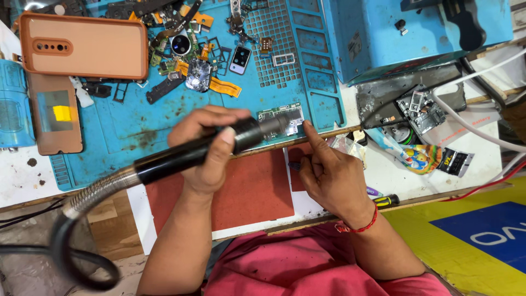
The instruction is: The person uses a heat gun to heat up a small green circuit board while holding it on a cluttered workbench, moving the gun in a circular motion over the components.
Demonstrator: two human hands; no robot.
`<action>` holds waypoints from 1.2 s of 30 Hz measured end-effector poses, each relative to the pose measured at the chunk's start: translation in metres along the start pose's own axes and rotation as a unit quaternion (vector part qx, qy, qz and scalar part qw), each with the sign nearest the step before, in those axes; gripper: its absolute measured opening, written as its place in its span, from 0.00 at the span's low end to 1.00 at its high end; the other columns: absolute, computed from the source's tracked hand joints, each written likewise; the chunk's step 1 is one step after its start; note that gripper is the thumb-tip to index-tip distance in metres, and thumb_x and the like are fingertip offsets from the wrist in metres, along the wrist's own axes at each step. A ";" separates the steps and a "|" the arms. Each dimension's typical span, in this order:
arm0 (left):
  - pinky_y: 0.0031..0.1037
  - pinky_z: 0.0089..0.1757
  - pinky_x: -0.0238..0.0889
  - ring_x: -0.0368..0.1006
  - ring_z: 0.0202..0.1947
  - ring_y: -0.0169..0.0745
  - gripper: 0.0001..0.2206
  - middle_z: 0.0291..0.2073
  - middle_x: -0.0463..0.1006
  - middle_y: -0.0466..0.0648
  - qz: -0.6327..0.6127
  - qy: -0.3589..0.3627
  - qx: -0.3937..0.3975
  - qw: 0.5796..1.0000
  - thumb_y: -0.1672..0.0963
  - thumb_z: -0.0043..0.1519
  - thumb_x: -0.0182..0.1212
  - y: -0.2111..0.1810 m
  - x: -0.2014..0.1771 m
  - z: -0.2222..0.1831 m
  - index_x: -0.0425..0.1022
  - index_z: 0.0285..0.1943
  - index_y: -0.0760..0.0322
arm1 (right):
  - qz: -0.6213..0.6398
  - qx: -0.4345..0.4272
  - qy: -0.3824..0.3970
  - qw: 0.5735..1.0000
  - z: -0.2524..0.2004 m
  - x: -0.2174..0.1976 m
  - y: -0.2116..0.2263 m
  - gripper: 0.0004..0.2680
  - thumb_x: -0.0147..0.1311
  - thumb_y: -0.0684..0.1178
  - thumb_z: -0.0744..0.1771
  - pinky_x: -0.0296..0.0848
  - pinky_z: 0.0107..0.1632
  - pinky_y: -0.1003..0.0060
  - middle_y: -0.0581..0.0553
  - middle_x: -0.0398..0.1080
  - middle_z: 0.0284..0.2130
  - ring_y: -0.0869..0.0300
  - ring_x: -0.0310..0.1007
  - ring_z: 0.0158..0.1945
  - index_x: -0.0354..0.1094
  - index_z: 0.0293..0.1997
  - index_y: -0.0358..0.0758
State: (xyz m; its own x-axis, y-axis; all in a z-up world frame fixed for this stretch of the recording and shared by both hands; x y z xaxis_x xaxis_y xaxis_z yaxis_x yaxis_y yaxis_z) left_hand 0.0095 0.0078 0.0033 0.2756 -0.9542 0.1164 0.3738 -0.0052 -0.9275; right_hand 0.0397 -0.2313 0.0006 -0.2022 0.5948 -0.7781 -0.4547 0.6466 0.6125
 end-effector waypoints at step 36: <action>0.32 0.49 0.75 0.81 0.42 0.45 0.11 0.42 0.82 0.62 -0.051 -0.105 0.001 0.993 0.55 0.68 0.61 0.008 0.002 0.001 0.72 0.47 0.72 | 0.004 -0.001 0.026 1.000 -0.001 0.000 -0.001 0.27 0.60 0.41 0.63 0.65 0.24 0.59 0.50 0.60 0.15 0.57 0.63 0.16 0.57 0.72 0.34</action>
State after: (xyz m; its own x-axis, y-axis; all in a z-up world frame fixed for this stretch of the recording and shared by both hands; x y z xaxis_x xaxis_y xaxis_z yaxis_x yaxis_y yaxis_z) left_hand 0.0139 0.0060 -0.0033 0.4157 -0.8650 0.2809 0.4107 -0.0970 -0.9066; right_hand 0.0397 -0.2326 -0.0003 -0.2513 0.5743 -0.7791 -0.4553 0.6401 0.6188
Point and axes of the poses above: each hand's wrist, its own z-axis towards the middle knuckle, its own x-axis out of the palm, y = z × x, the point moved 1 cm from there along z, towards the middle knuckle
